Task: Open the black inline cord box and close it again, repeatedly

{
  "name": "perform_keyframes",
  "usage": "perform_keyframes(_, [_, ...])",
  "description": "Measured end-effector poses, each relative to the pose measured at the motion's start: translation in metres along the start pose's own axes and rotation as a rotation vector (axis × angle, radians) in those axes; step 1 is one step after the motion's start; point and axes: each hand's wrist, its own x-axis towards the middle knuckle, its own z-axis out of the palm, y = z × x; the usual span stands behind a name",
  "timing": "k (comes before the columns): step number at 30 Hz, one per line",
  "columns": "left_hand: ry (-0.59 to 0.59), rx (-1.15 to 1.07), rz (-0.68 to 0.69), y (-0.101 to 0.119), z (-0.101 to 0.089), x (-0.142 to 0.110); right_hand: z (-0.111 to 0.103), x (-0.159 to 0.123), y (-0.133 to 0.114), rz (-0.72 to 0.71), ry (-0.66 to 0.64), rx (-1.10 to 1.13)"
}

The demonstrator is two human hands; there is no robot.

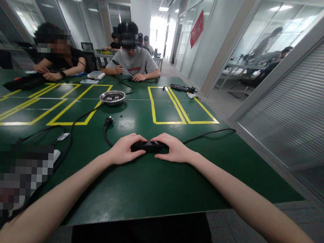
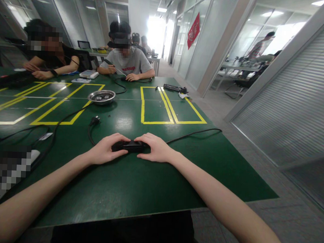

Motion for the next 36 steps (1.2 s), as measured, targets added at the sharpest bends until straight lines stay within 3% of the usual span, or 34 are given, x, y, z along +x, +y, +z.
perform_keyframes(13, [0.039,-0.028,0.052,0.003,0.003,-0.002,0.002,-0.001,0.004,0.005,0.022,0.038])
perform_keyframes(20, [-0.008,0.001,0.025,0.004,0.002,-0.002,0.002,-0.001,0.002,-0.008,0.034,-0.013])
perform_keyframes(27, [-0.016,0.019,0.087,0.004,0.006,-0.003,0.004,-0.002,0.010,-0.090,0.053,0.004])
perform_keyframes(36, [-0.023,0.083,0.062,0.006,0.003,0.001,0.005,0.002,0.001,-0.057,0.021,-0.187])
